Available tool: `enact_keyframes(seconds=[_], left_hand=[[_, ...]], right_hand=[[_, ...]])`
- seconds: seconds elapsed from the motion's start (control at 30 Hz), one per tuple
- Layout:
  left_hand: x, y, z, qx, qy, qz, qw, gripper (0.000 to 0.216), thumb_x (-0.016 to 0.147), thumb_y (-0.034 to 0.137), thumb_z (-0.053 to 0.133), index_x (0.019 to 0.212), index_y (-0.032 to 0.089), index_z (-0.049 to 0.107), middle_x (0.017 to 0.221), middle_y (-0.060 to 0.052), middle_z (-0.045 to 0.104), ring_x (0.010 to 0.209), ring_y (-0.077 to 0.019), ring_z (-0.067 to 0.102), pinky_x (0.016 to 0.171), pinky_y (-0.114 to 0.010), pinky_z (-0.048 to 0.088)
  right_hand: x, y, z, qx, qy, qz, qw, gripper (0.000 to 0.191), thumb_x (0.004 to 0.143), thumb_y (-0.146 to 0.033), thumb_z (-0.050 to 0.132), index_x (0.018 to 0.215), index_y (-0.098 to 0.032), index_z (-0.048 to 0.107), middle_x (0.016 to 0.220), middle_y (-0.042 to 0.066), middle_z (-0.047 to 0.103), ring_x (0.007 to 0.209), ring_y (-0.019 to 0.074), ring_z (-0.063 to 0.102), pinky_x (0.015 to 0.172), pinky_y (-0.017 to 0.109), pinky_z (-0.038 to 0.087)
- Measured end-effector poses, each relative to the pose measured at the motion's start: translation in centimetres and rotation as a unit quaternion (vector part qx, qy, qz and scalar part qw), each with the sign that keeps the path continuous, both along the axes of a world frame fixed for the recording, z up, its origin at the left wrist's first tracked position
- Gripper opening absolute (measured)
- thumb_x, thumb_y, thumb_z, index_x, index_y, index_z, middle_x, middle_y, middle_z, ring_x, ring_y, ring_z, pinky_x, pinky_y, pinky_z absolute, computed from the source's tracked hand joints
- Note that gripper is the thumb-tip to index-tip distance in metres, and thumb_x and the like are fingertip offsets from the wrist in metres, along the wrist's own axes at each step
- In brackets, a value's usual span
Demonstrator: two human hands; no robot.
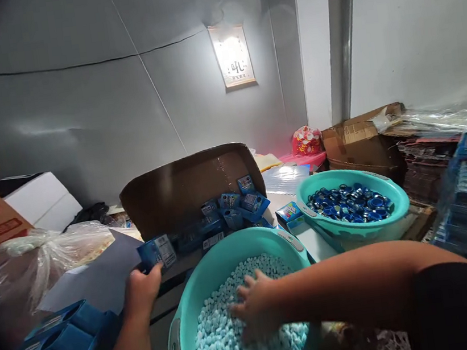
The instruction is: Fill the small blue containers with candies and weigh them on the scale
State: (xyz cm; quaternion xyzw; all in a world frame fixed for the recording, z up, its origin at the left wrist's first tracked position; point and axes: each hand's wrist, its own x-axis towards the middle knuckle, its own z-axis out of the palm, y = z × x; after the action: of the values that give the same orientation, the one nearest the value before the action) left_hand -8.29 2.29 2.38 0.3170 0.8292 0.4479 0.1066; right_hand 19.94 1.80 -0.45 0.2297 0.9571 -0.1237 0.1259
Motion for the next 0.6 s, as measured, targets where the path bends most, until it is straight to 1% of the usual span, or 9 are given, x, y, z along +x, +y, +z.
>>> enact_keyframes(seconds=[0.1, 0.17, 0.23, 0.27, 0.33, 0.37, 0.43, 0.5, 0.6], left_hand=[[3.4, -2.0, -0.3, 0.094, -0.092, -0.049, 0.990, 0.045, 0.076, 0.039, 0.065, 0.113, 0.015, 0.060, 0.105, -0.012, 0.070, 0.106, -0.0317, 0.066, 0.092, -0.043, 0.053], [6.0, -2.9, -0.9, 0.144, -0.174, -0.093, 0.970, 0.053, 0.078, 0.036, 0.062, 0.127, 0.018, 0.052, 0.108, -0.009, 0.071, 0.096, -0.0262, 0.070, 0.084, -0.039, 0.057], [8.1, -3.4, -1.4, 0.185, -0.249, -0.123, 0.943, 0.070, 0.078, 0.031, 0.063, 0.142, 0.022, 0.037, 0.115, -0.009, 0.069, 0.093, -0.0235, 0.071, 0.079, -0.037, 0.059], [8.8, -3.6, -1.5, 0.201, -0.284, -0.133, 0.928, 0.080, 0.078, 0.029, 0.066, 0.148, 0.026, 0.028, 0.120, -0.009, 0.067, 0.093, -0.0227, 0.071, 0.078, -0.036, 0.060], [9.6, -3.9, -1.3, 0.221, -0.346, -0.153, 0.899, 0.092, 0.075, 0.027, 0.072, 0.151, 0.033, 0.021, 0.127, -0.010, 0.063, 0.093, -0.0220, 0.071, 0.076, -0.035, 0.060], [9.6, -4.0, -1.1, 0.225, -0.372, -0.167, 0.885, 0.090, 0.074, 0.028, 0.074, 0.149, 0.033, 0.024, 0.127, -0.010, 0.062, 0.091, -0.0218, 0.071, 0.074, -0.035, 0.061], [9.5, -4.2, -0.9, 0.224, -0.399, -0.195, 0.868, 0.074, 0.076, 0.033, 0.074, 0.140, 0.027, 0.037, 0.122, -0.012, 0.064, 0.087, -0.0219, 0.071, 0.071, -0.034, 0.061], [9.3, -4.2, -1.1, 0.213, -0.359, -0.209, 0.884, 0.062, 0.080, 0.042, 0.070, 0.132, 0.022, 0.042, 0.115, -0.013, 0.066, 0.087, -0.0232, 0.071, 0.070, -0.034, 0.060], [9.5, -3.9, -2.0, 0.200, -0.269, -0.214, 0.918, 0.070, 0.079, 0.058, 0.068, 0.130, 0.018, 0.041, 0.121, -0.018, 0.062, 0.104, -0.0299, 0.067, 0.083, -0.044, 0.059]], right_hand=[[1.1, 2.9, 1.5, -0.026, -0.021, -0.087, 0.996, 0.073, 0.083, -0.047, 0.070, 0.149, -0.027, 0.045, 0.144, 0.021, 0.047, 0.133, 0.0492, 0.040, 0.100, 0.068, 0.037], [1.2, 4.1, 2.5, -0.067, 0.016, -0.141, 0.988, 0.064, 0.091, -0.043, 0.061, 0.149, -0.021, 0.044, 0.139, 0.023, 0.051, 0.125, 0.0459, 0.050, 0.097, 0.062, 0.043], [0.6, 4.4, 3.3, -0.148, 0.124, -0.179, 0.965, 0.058, 0.099, -0.044, 0.045, 0.150, -0.016, 0.040, 0.135, 0.022, 0.053, 0.120, 0.0384, 0.055, 0.097, 0.052, 0.046], [0.1, 4.2, 3.6, -0.206, 0.195, -0.192, 0.939, 0.055, 0.102, -0.044, 0.039, 0.150, -0.016, 0.038, 0.134, 0.020, 0.055, 0.117, 0.0335, 0.058, 0.096, 0.046, 0.048], [-1.2, 3.5, 4.0, -0.341, 0.325, -0.211, 0.856, 0.046, 0.104, -0.040, 0.033, 0.144, -0.019, 0.041, 0.125, 0.013, 0.061, 0.104, 0.0243, 0.064, 0.086, 0.035, 0.051], [-1.9, 3.1, 4.2, -0.397, 0.362, -0.218, 0.815, 0.041, 0.104, -0.039, 0.033, 0.139, -0.020, 0.043, 0.116, 0.010, 0.064, 0.092, 0.0205, 0.066, 0.078, 0.031, 0.052], [-3.0, 2.3, 4.5, -0.480, 0.395, -0.236, 0.747, 0.035, 0.104, -0.038, 0.031, 0.132, -0.021, 0.044, 0.096, 0.006, 0.067, 0.067, 0.0155, 0.065, 0.061, 0.026, 0.050], [-3.7, 2.1, 4.7, -0.509, 0.417, -0.265, 0.704, 0.032, 0.105, -0.039, 0.030, 0.126, -0.020, 0.046, 0.080, 0.002, 0.065, 0.051, 0.0130, 0.059, 0.049, 0.023, 0.044], [-4.1, 2.8, 4.4, -0.491, 0.463, -0.295, 0.676, 0.031, 0.104, -0.041, 0.035, 0.112, -0.018, 0.054, 0.069, -0.001, 0.062, 0.044, 0.0114, 0.055, 0.042, 0.021, 0.039]])
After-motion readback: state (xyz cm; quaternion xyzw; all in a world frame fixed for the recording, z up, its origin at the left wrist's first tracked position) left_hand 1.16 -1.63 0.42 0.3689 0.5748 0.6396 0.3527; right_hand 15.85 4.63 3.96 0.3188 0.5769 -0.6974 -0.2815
